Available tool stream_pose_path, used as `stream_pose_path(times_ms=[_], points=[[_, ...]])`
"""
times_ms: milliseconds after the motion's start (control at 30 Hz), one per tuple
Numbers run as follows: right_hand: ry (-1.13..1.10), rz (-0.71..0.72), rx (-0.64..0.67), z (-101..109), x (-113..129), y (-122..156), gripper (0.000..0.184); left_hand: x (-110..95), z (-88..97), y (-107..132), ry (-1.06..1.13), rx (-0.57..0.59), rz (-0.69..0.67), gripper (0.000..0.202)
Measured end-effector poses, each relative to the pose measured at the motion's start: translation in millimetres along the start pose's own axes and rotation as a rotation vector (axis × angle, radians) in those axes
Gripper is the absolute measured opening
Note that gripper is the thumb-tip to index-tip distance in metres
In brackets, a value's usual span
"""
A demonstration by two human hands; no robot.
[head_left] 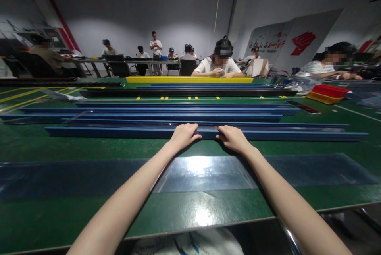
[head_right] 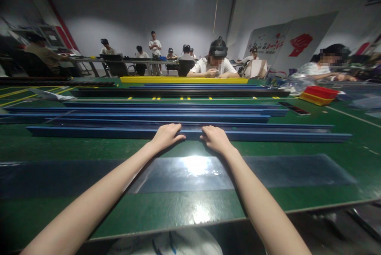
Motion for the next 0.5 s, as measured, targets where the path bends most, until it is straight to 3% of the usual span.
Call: stream_pose_path(times_ms=[500], points=[[-0.001, -0.003, 0.007, -1.2, -1.2, -0.3, 0.015, 0.9, -1.5, -0.7, 0.001, -0.002, -0.008, 0.031]])
Point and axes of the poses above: each hand's wrist, its own y-axis away from the middle knuckle, its own z-axis out of the back of the hand, x = y × z, the point moved 2 cm from there along -y, towards the middle knuckle, and after that the axes turned 2 degrees about -x, right-handed, at the moved point
